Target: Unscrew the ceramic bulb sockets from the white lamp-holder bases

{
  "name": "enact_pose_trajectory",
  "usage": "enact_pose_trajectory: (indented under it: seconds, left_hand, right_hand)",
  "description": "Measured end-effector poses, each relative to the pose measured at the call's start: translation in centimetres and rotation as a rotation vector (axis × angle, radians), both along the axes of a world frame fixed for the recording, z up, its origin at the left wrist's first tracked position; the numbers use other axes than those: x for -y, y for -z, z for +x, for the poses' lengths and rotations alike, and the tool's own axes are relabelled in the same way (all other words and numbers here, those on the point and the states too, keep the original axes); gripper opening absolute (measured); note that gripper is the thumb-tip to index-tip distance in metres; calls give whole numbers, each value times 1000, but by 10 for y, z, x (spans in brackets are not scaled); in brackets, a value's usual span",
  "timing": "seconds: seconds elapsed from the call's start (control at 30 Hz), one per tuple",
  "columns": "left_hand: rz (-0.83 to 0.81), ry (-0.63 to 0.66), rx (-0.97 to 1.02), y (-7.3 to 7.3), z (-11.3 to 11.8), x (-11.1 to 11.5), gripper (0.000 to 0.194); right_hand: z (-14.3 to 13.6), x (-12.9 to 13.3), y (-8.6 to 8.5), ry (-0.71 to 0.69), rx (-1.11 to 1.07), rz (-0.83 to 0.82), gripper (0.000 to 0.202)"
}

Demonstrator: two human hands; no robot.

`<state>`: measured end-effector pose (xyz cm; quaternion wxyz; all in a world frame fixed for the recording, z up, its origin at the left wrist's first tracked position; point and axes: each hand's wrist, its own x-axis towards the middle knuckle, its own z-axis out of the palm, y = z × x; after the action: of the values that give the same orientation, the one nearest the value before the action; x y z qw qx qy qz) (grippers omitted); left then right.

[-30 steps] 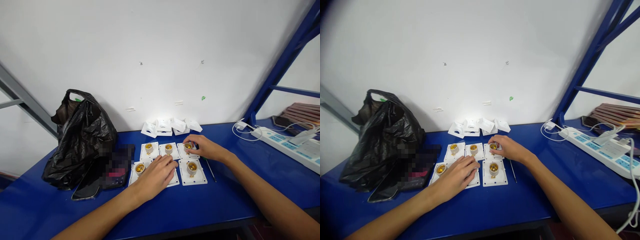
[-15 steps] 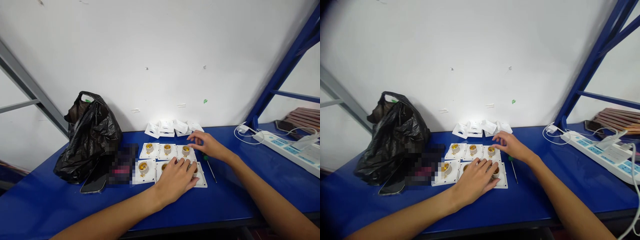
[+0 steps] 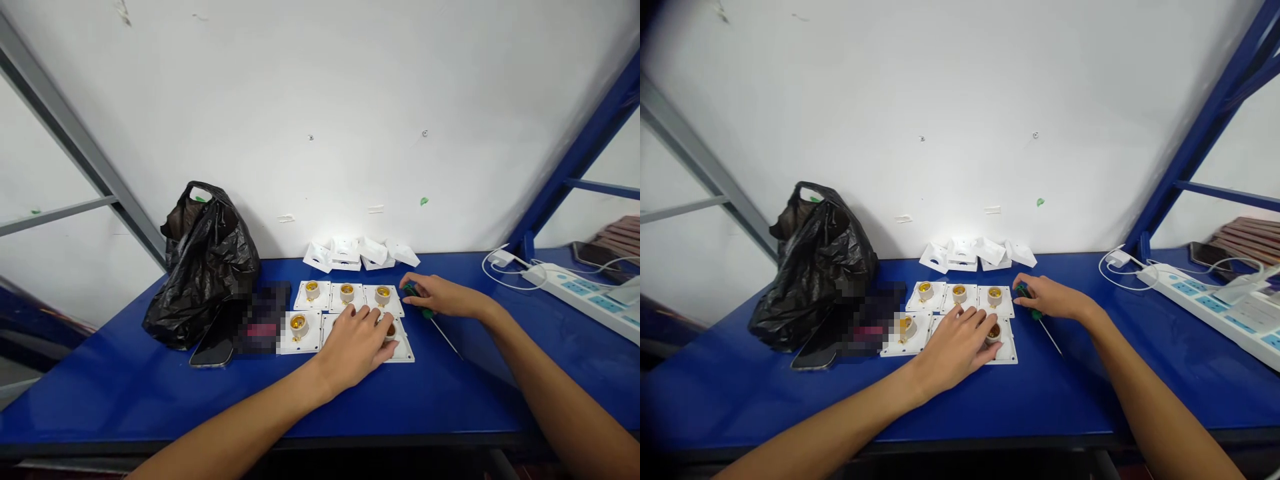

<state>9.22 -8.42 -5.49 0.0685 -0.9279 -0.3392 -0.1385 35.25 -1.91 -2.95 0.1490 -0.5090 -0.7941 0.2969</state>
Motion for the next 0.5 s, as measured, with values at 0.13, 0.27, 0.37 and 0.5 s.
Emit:
enact_pose_trajectory:
  seconds: [0.13, 0.27, 0.37, 0.5]
  left_hand:
    - [-68, 21, 67, -2, -10, -8, 40]
    - [-127, 56, 134, -3, -18, -18, 44]
    - [-150, 66, 161, -2, -20, -20, 41]
    - [-166, 88, 163, 1, -20, -18, 38]
  right_hand:
    - [-14, 4, -24, 3, -302, 126, 42]
    - [-43, 5, -26, 107, -542, 413, 35]
    - [-56, 13, -13, 136, -614, 586, 30]
    - [-55, 28, 1, 118, -611, 756, 31]
